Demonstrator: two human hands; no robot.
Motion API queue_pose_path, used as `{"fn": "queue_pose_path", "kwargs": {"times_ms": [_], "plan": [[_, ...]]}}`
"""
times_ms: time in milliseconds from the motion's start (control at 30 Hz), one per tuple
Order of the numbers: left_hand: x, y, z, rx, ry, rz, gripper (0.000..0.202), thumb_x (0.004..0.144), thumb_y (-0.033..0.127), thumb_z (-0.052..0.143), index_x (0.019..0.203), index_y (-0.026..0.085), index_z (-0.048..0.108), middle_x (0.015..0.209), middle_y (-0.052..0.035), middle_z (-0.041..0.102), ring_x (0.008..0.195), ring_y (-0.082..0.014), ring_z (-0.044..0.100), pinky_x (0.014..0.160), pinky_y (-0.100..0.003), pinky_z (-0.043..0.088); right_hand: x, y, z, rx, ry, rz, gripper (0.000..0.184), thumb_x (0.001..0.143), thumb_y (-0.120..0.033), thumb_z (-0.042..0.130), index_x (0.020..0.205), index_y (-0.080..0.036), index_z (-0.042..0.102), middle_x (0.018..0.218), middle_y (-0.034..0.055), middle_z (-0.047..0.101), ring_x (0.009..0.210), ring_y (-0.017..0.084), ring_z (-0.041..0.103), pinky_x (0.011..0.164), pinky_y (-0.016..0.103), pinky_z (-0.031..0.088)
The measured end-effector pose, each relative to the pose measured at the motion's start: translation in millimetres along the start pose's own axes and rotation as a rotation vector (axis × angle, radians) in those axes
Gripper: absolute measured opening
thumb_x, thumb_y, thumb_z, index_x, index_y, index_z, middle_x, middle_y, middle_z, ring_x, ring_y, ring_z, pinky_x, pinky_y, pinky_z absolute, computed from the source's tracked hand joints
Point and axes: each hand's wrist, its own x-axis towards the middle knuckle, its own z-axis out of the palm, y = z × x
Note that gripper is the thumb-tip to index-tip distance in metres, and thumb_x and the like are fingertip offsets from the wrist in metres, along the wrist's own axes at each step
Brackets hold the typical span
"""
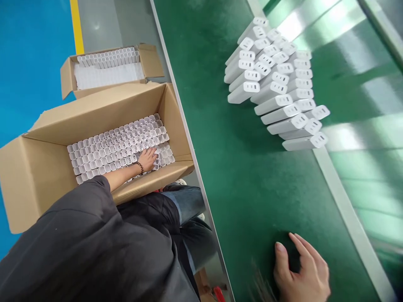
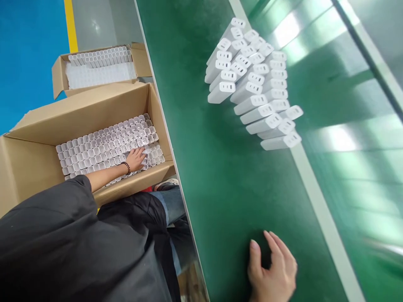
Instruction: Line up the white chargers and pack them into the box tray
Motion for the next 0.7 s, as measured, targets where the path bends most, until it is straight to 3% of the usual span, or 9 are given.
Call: {"fn": "queue_pose_path", "kwargs": {"times_ms": [133, 333, 533, 700], "plan": [[6.0, 1.8, 0.6, 0.014, -0.015, 0.081, 0.054, 0.080, 0.028, 0.065, 0.129, 0.008, 0.058, 0.160, -0.0221, 0.027, 0.145, -0.0397, 0.025, 0.119, -0.053, 0.015, -1.5, 3.5, -0.1, -0.015, -0.002, -0.006, 0.051, 0.086, -0.052, 0.056, 0.137, -0.050, 0.056, 0.129, 0.0101, 0.067, 0.121, 0.041, 0.062, 0.101, 0.062, 0.053], [22.5, 7.6, -2.9, 0.007, -0.011, 0.018, 0.050, 0.080, 0.035, 0.068, 0.120, 0.005, 0.064, 0.144, -0.0250, 0.044, 0.133, -0.0395, 0.037, 0.112, -0.048, 0.027, -2.2, 4.8, 0.9, -0.021, 0.029, -0.067, 0.054, 0.088, -0.047, 0.059, 0.139, -0.058, 0.050, 0.130, 0.0053, 0.067, 0.119, 0.039, 0.063, 0.097, 0.060, 0.054], [-6.0, -6.8, 0.5, 0.014, -0.004, -0.192, 0.051, 0.086, 0.047, 0.061, 0.116, 0.006, 0.062, 0.126, -0.0244, 0.052, 0.119, -0.0395, 0.045, 0.099, -0.049, 0.034, -0.9, 2.0, 2.2, -0.009, 0.052, -0.075, 0.054, 0.087, -0.046, 0.061, 0.139, -0.059, 0.050, 0.128, 0.0048, 0.068, 0.117, 0.039, 0.064, 0.096, 0.061, 0.055], [-22.7, -14.7, 6.9, 0.041, -0.030, -0.211, 0.046, 0.088, 0.048, 0.060, 0.114, 0.010, 0.061, 0.123, -0.0226, 0.053, 0.116, -0.0376, 0.046, 0.097, -0.047, 0.035, -0.4, 0.8, 1.6, 0.025, 0.045, -0.060, 0.054, 0.087, -0.046, 0.061, 0.139, -0.055, 0.052, 0.128, 0.0075, 0.068, 0.117, 0.039, 0.064, 0.098, 0.061, 0.054]]}}
